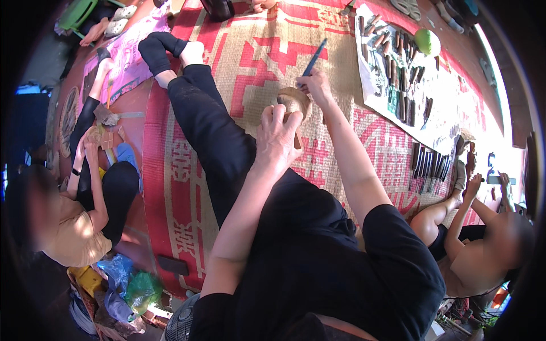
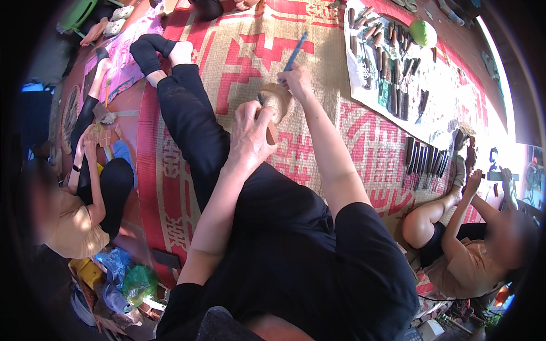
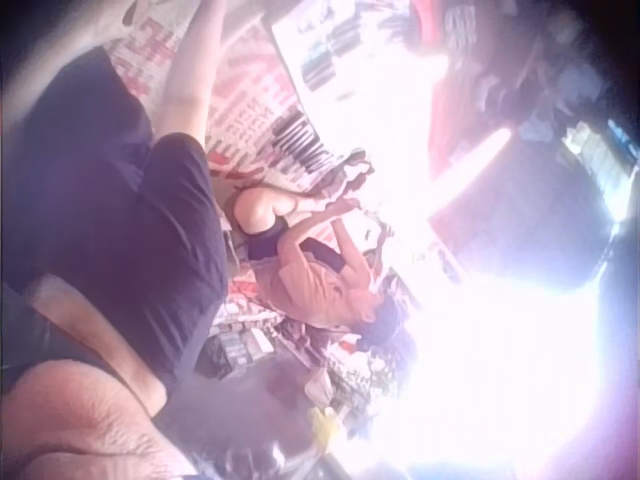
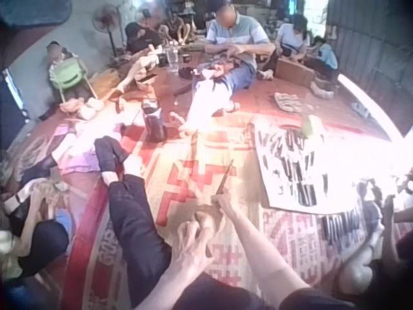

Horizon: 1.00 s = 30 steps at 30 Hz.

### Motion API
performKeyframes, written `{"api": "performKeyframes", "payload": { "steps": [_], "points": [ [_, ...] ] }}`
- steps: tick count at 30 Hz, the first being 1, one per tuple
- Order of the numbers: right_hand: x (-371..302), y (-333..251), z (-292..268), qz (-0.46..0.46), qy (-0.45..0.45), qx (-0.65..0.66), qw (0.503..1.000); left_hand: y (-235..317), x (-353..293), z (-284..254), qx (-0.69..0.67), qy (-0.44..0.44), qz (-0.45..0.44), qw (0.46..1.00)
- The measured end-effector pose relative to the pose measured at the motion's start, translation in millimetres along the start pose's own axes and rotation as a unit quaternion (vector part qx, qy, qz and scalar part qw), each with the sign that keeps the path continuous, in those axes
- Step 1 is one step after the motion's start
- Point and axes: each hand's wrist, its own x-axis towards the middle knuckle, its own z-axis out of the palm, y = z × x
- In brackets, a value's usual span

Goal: The person sits on a mat and carves a small piece of wood using a knife. They hold the wood in their left hand and use the knife in their right hand to shape the object, occasionally rotating it to work on different sides.

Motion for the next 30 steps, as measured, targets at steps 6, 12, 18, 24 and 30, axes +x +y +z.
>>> {"api": "performKeyframes", "payload": {
  "steps": [6,12,18,24,30],
  "points": [
    [-12,-13,2,-0.009,-0.042,-0.037,0.998,-1,-2,-1,-0.001,0.006,-0.001,1.000],
    [-10,-11,2,0.000,-0.066,-0.103,0.992,-1,2,2,-0.013,0.010,-0.003,1.000],
    [0,-7,-3,0.004,-0.007,0.014,1.000,0,-3,1,0.004,0.010,0.010,1.000],
    [-4,4,-6,0.000,-0.011,-0.027,1.000,-1,1,0,0.002,0.014,0.017,1.000],
    [-5,0,-16,0.018,0.000,0.045,0.999,-2,-3,2,-0.005,0.019,0.012,1.000]
  ]
}}
